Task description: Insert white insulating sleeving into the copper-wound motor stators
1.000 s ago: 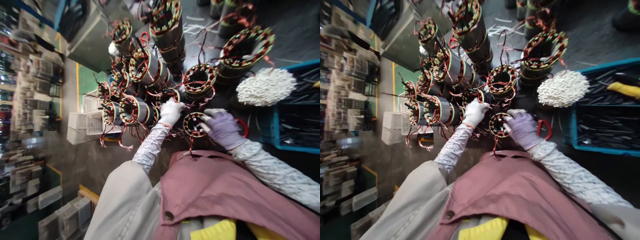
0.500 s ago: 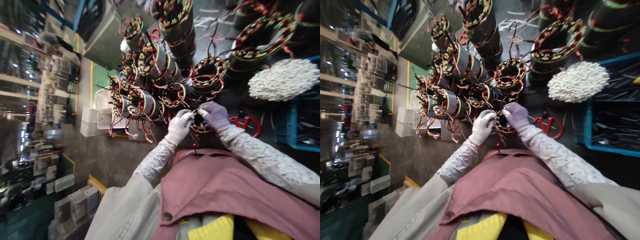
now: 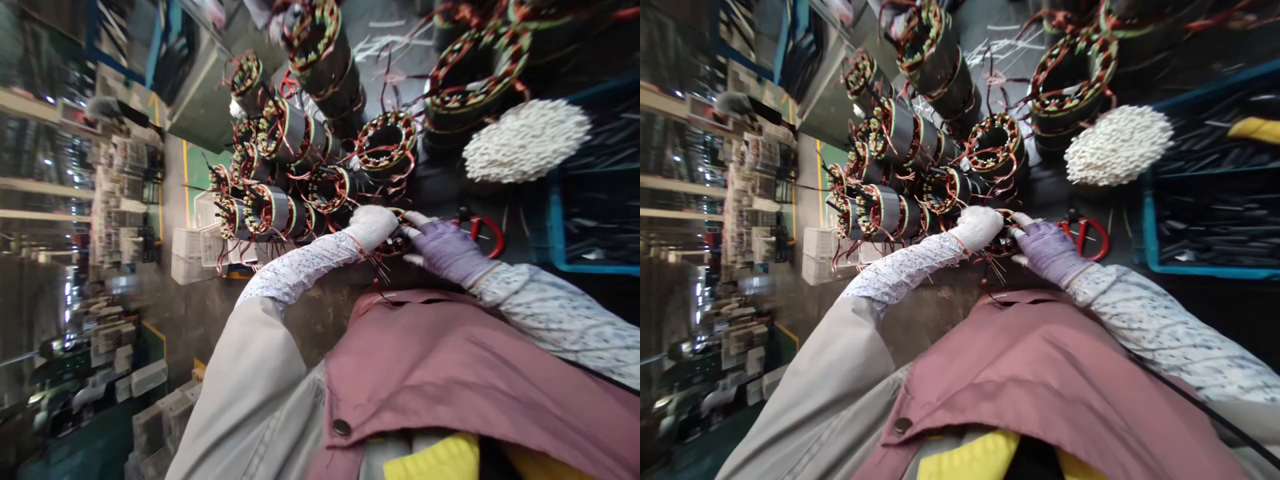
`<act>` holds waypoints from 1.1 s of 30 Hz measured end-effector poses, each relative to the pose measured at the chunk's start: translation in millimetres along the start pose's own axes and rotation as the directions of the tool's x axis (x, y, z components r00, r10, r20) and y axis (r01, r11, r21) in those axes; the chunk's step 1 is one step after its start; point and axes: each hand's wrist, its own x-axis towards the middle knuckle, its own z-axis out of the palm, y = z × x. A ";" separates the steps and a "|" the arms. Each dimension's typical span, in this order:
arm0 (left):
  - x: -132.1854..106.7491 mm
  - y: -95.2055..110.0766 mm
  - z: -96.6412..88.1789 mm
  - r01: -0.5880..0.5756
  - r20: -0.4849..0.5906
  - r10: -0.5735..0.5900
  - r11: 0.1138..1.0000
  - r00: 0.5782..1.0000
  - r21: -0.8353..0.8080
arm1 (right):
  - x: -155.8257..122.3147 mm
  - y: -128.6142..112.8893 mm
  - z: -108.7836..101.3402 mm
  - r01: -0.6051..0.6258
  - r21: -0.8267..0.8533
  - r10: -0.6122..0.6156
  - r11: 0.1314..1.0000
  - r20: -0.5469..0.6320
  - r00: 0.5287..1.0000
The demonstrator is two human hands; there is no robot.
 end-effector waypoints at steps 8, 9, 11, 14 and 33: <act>-34.4 -30.8 28.0 -0.151 -0.055 0.141 0.912 0.989 -0.380 | 5.0 2.3 4.6 0.017 0.013 -0.017 1.000 -0.033 0.999; -35.7 -33.9 29.5 -0.151 -0.039 0.147 0.920 0.988 -0.361 | 5.1 2.7 3.9 0.026 0.004 -0.026 1.000 -0.031 0.999; -33.1 -34.7 30.5 -0.193 0.017 0.209 0.927 0.978 -0.321 | 5.0 2.9 2.3 0.035 -0.012 -0.036 0.999 -0.026 0.999; -22.0 -24.5 27.7 -0.244 0.051 0.264 0.939 0.963 -0.242 | 3.6 2.0 0.4 0.028 -0.035 -0.028 0.999 -0.020 0.999; -29.1 -52.1 39.4 -0.327 -0.239 0.317 0.945 0.918 -0.006 | 12.0 9.4 5.3 -0.275 0.834 0.638 0.478 -0.115 0.762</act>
